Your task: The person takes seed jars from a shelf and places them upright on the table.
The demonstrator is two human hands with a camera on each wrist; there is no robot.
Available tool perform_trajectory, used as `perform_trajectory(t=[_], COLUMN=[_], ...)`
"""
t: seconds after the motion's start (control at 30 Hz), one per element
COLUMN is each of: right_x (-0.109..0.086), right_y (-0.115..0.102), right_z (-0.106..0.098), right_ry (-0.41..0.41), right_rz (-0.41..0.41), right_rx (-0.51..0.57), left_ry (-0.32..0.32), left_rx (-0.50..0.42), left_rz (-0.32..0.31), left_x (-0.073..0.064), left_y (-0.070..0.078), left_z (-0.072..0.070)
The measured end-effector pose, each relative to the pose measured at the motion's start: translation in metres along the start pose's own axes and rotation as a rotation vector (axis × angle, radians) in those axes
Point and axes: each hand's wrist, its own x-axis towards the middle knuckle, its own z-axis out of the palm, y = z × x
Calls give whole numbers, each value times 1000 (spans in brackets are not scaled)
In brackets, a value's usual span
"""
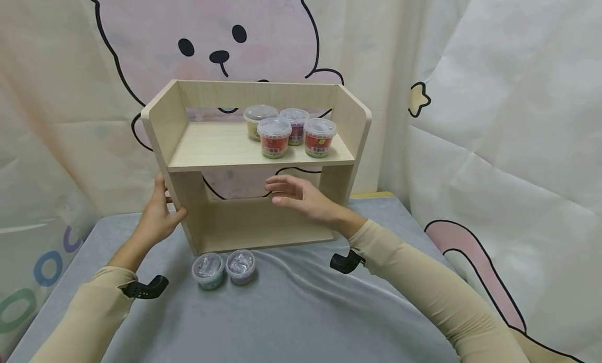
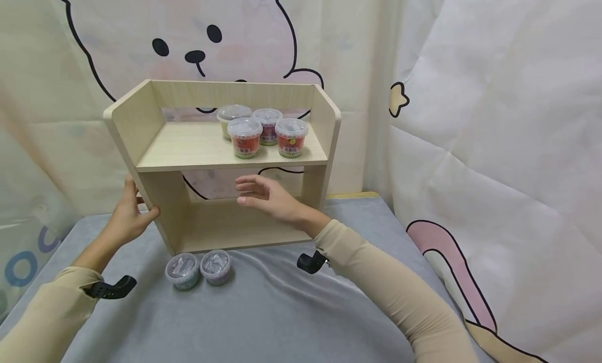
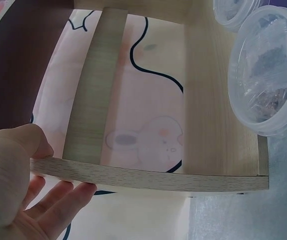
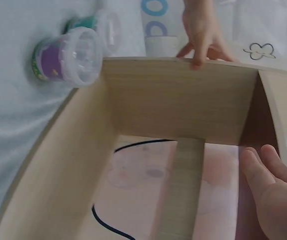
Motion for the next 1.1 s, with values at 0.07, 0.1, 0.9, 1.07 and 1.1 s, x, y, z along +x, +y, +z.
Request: perform_trajectory(t=[0.07, 0.1, 0.9, 1.07, 1.1], right_x=[0, 0, 13, 30, 34], right_y=[-3, -6, -49, -50, -50], right_z=[-6, -9, -43, -41, -41], right_ry=[13, 18, 221, 285, 296], right_rz=[-14, -18, 77, 94, 92], right_rx=[13, 22, 4, 76, 98], left_ry=[3, 4, -11, -20, -20], left_rx=[-5, -6, -10, -13, -14], left_rz=[0, 0, -5, 1, 0], left_x=[1, 2, 1, 2, 1], left_y=[0, 0, -4, -5, -5], left_z=[1, 1, 1, 1, 1])
